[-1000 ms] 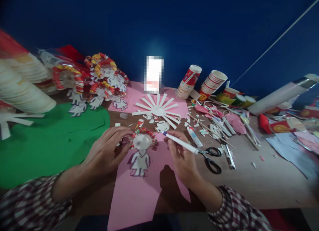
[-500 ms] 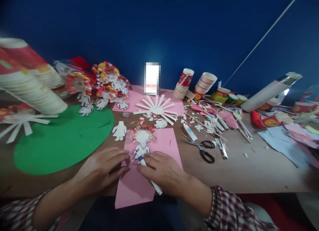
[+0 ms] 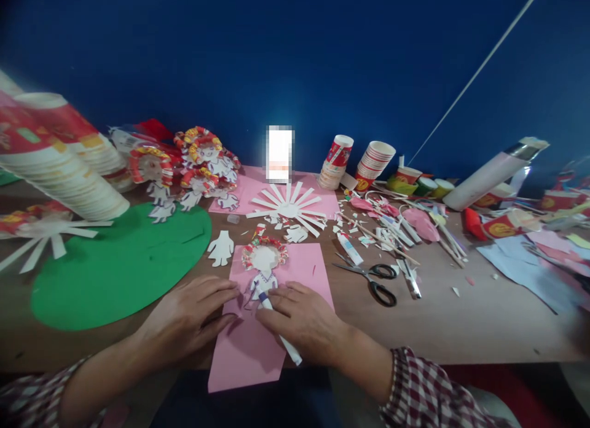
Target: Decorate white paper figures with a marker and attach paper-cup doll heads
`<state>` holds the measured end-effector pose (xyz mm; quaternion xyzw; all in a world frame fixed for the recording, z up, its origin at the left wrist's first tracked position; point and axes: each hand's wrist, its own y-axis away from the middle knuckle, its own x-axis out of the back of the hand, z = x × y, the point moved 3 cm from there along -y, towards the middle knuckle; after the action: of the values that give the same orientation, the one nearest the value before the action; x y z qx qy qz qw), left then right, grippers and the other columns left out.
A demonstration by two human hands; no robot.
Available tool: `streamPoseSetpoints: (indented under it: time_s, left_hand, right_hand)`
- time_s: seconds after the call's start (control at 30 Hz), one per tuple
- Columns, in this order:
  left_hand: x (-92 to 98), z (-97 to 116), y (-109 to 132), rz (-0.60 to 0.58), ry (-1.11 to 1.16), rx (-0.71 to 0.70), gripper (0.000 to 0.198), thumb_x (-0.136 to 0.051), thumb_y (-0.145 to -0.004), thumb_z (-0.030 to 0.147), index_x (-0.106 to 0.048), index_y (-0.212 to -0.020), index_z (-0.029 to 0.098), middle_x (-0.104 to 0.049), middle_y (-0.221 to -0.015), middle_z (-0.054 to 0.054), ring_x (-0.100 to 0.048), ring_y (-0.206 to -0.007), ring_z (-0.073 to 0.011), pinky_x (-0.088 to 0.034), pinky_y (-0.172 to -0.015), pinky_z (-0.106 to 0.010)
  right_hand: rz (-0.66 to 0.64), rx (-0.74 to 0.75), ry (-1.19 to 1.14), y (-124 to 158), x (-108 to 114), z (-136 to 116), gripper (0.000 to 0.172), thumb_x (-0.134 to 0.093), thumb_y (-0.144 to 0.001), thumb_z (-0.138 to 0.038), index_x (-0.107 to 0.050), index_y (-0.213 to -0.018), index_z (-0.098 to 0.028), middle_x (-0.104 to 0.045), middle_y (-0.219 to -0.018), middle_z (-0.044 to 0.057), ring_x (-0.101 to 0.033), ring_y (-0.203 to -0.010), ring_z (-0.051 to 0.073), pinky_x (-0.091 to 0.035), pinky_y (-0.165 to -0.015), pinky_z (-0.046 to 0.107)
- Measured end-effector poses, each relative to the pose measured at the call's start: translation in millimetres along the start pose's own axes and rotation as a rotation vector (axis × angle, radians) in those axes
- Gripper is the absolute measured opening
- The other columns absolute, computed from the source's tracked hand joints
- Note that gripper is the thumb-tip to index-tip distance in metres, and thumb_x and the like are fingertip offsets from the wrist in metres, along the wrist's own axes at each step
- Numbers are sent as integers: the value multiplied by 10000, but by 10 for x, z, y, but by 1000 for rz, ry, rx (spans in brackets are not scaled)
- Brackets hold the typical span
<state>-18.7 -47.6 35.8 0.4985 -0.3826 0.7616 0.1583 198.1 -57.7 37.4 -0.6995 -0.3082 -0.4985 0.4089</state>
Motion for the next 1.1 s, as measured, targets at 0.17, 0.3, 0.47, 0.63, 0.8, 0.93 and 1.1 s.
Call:
streamPoseSetpoints:
  time_s: [0.17,0.3,0.47,0.63,0.8,0.93,1.1]
  left_hand:
    - [59,144,-213,6,-75,-154,157,-507,-916,236,-643,-920,157,-665,-873,-65,-608,-820,-212,-514,-732,-375]
    - [-58,244,-381,1,-182,-190,189,-519,-920,283,-652,-893,151,-670,-921,-69,-587,-907,-231,-478,-819,-401]
    - [-231,236,-451,51,-280,-111,496,-495,-909,532,-640,-1120,107,-654,-1143,-115,-509,-1120,-292,-351,-1026,-469]
    - [-294,163,-429,8,-237,-87,545,-517,-874,584,-655,-1091,103,-676,-1082,-107,-476,-1181,-306,-253,-1115,-475]
    - [-314,120,-435,-19,-193,-74,484,-523,-869,578,-668,-1025,143,-675,-1040,-107,-493,-1156,-304,-282,-1104,-493]
    - [-319,115,-435,-33,-149,-58,445,-502,-891,540,-657,-1015,141,-667,-1012,-104,-520,-1096,-292,-326,-1060,-490]
    - [-348,103,-414,-59,-121,-38,440,-467,-915,521,-648,-1003,130,-665,-1004,-102,-543,-1016,-282,-373,-993,-468]
  right_hand:
    - [211,-23,-154,-23,168,62,293,-535,-888,-136,-597,-1170,-189,-731,-1006,92,-655,-1004,223,-525,-895,397]
    - [385,-204,-307,-101,331,236,355,-524,-898,-134,-596,-1229,-242,-733,-1011,73,-679,-917,206,-554,-803,373]
    - [670,-411,-382,-288,387,498,225,-582,-899,-193,-676,-1094,-252,-727,-1024,51,-665,-966,211,-530,-871,402]
    - [661,-532,-512,-462,230,662,159,-576,-897,-239,-682,-1015,-232,-711,-949,48,-664,-880,194,-544,-819,372]
    - [607,-737,-668,-430,36,718,99,-576,-889,-277,-632,-929,-206,-649,-779,7,-598,-581,124,-518,-564,261]
    - [540,-779,-692,-396,-37,746,107,-554,-896,-276,-582,-821,-204,-577,-630,-25,-552,-529,122,-458,-514,236]
    - [475,-683,-589,-432,-24,736,120,-527,-901,-242,-575,-798,-201,-586,-674,-9,-549,-595,130,-438,-568,245]
